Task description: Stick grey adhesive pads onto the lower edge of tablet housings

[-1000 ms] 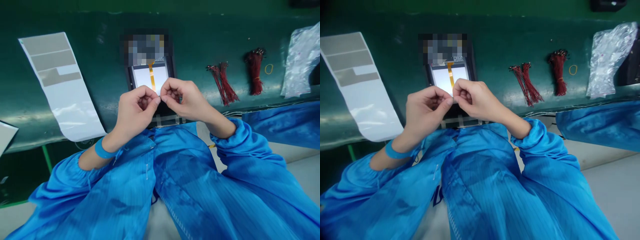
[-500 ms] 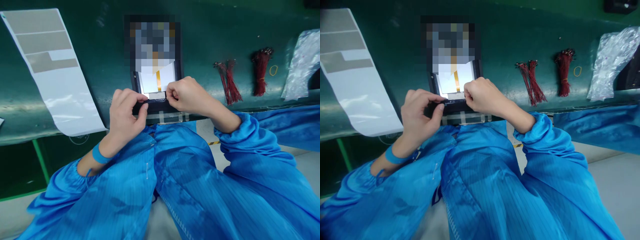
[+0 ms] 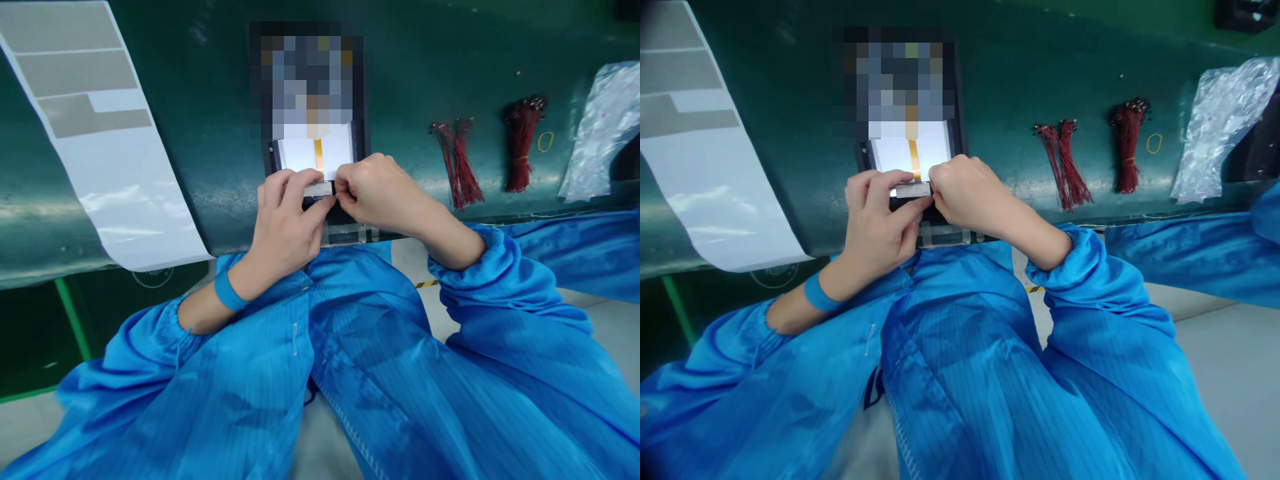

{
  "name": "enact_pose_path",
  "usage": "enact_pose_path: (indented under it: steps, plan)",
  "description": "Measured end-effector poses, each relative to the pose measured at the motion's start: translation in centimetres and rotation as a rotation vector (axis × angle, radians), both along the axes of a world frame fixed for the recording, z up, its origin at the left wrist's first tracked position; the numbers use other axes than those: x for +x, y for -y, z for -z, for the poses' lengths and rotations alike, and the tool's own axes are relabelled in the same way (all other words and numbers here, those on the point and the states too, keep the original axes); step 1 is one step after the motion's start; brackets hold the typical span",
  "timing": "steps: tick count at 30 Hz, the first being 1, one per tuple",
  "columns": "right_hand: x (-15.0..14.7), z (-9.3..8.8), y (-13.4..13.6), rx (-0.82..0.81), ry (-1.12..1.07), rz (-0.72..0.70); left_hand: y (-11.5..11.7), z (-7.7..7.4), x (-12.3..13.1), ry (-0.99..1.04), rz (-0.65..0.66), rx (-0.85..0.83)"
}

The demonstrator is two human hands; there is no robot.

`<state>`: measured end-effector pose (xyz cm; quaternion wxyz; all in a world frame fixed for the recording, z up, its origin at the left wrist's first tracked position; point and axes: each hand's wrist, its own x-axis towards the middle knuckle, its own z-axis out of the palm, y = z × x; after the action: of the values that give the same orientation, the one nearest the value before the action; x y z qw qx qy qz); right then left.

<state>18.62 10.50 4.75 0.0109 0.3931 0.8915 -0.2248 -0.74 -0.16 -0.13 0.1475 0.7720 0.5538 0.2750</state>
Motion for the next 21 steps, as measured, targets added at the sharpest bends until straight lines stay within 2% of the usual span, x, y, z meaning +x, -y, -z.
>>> enact_pose_path:
  steps: [5, 8, 12, 14, 16, 17, 19, 21]
  plan:
    - [0.4, 0.3, 0.0, 0.004, -0.034, 0.007, -0.7, 0.2, 0.4, -0.058, 0.006, 0.001]
    - [0.7, -0.4, -0.8, 0.009, -0.071, 0.03, -0.8, -0.2, 1.0, -0.066, 0.019, -0.039]
    - [1.1, -2.2, -2.7, 0.003, -0.022, 0.165, -0.8, -0.6, 1.5, -0.125, 0.088, -0.035]
    - [1.5, -2.5, -3.1, 0.15, -0.029, 0.27, -0.7, -0.6, 0.9, -0.143, 0.09, 0.006]
    - [2.2, -1.9, -2.7, 0.351, -0.076, 0.319, -0.6, -0.8, -0.5, -0.125, 0.044, 0.069]
    - [2.6, -1.2, -2.2, 0.415, -0.104, 0.3, -0.5, -0.9, -1.3, -0.116, 0.006, 0.094]
    - [3.3, 0.7, -0.6, 0.424, -0.157, 0.169, -0.5, -1.4, -3.1, -0.103, -0.104, 0.107]
    - [3.8, 3.0, 1.3, 0.36, -0.203, 0.004, -0.5, -2.0, -4.2, -0.119, -0.185, 0.052]
